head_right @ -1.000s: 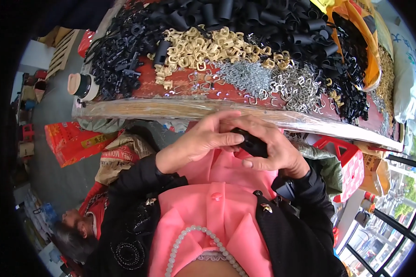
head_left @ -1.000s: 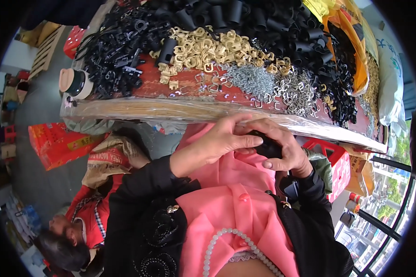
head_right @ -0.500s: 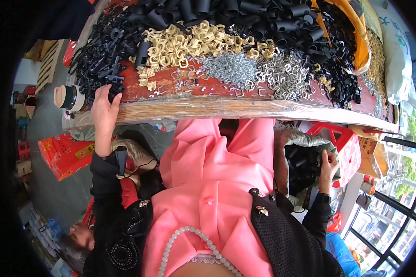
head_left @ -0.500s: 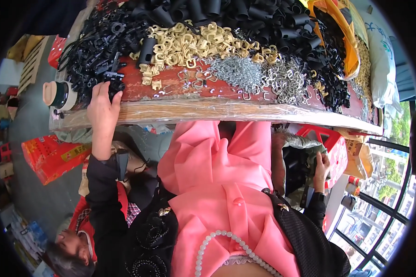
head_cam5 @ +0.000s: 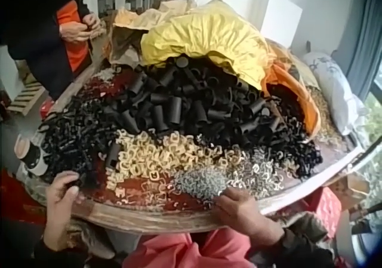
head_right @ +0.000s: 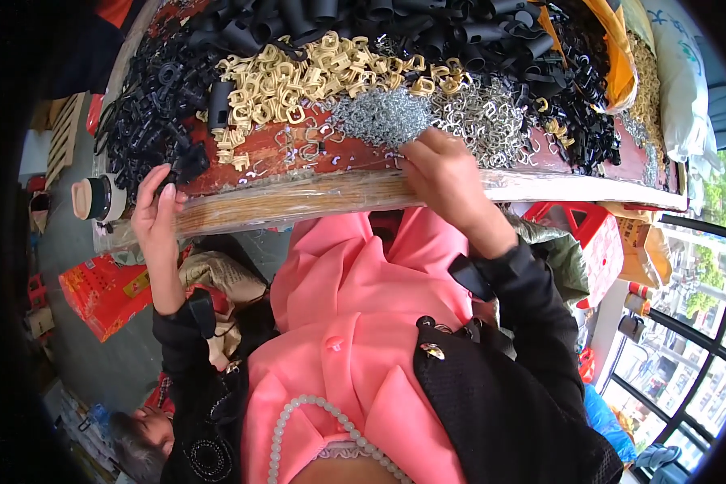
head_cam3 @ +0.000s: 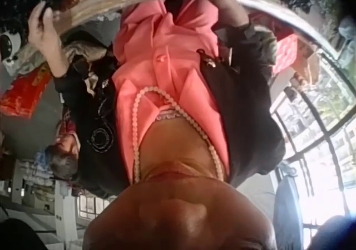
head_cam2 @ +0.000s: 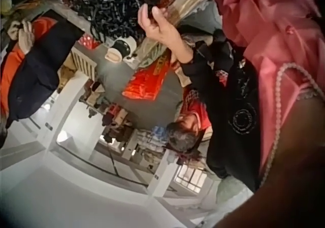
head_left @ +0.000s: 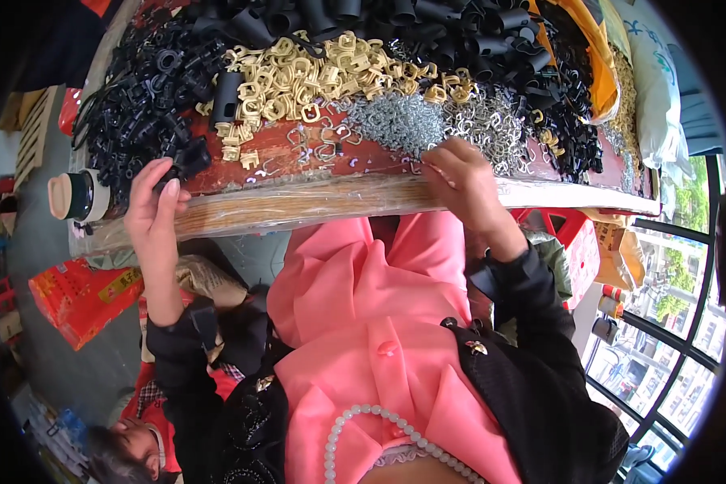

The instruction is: The person assembles components by hand, picking up a black plastic part and a small metal pin, inserting the pin into the part, and then sliding a larger black plastic sleeve over the assembly.

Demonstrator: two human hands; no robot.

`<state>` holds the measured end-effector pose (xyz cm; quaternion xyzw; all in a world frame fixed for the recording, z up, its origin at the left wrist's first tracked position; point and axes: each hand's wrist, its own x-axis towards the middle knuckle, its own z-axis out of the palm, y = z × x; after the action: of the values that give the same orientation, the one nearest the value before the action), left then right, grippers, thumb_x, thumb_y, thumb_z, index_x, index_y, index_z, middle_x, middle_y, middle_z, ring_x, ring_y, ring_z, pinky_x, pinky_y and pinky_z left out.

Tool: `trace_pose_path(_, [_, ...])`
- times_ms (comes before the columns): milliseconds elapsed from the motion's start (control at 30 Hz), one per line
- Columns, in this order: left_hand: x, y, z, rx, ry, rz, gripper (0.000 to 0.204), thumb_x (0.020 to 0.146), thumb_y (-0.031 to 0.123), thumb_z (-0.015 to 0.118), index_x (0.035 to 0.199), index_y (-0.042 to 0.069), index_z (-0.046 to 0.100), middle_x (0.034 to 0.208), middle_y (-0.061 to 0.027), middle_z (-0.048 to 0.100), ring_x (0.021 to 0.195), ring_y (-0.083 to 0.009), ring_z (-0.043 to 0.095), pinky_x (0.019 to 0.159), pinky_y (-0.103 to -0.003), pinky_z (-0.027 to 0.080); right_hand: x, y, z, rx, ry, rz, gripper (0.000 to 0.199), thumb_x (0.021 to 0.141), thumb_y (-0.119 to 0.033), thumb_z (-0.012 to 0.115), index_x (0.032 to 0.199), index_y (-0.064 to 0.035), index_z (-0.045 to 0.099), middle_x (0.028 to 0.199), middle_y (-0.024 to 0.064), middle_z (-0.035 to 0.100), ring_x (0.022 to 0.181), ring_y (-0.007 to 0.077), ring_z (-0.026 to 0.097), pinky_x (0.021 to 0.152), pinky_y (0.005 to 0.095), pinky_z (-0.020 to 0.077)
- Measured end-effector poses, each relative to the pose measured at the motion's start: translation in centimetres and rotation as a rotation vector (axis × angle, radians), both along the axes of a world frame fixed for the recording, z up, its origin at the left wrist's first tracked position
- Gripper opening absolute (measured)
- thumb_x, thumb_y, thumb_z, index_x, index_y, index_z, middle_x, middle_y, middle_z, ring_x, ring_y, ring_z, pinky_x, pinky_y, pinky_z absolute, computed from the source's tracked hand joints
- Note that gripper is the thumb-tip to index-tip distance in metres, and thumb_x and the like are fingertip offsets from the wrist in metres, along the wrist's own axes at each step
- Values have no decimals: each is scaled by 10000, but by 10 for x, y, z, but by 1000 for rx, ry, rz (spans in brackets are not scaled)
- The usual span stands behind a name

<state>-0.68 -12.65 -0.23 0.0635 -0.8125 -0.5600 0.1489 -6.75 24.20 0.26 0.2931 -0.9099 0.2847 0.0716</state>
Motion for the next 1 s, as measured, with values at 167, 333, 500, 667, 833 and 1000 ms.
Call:
trace_pose_path(167, [12,39,3,842,-159,-200,337,814,66,438,1140,-18,428,1040,-149,509,772,-163,570,652,-238,473,-7,-15,-14,257,12,-63,91,691,-86,552,762,-35,525,713,99,491,630,289,528,561,369,430])
trace_pose_path(333, [14,76,-8,1301,-424,-432,435,754,-2,396,1185,-37,346,1042,-185,498,852,-213,557,746,-270,478,-7,-10,-20,304,1,-108,97,692,-112,547,739,-45,496,710,103,487,613,296,531,539,388,435])
trace_pose_path(500, [14,103,-2,1335,-548,-486,429,741,-22,392,1167,-50,351,1042,-182,485,949,-244,515,808,-291,464,-5,-8,-29,349,51,-120,79,703,-107,516,734,-61,459,695,110,480,585,295,542,479,380,449])
trace_pose_path(667, [15,115,3,1232,-565,-476,367,749,-49,439,1112,-40,385,1026,-171,473,937,-243,513,807,-281,467,-8,5,-29,352,57,-86,86,686,-109,509,759,-63,500,718,100,501,583,268,563,493,356,469])
trace_pose_path(833, [7,131,4,1023,-518,-430,232,748,-21,522,963,22,444,898,-122,517,773,-186,555,650,-234,483,-12,9,-25,455,-38,-22,128,651,-99,538,762,-34,538,797,129,540,675,253,587,525,339,488])
trace_pose_path(1000, [-12,160,5,745,-397,-463,113,770,-3,513,861,41,464,803,-72,516,660,-114,529,564,-177,433,-16,16,-35,57,34,-172,94,675,-102,552,731,-30,529,701,102,531,573,236,559,492,319,459])
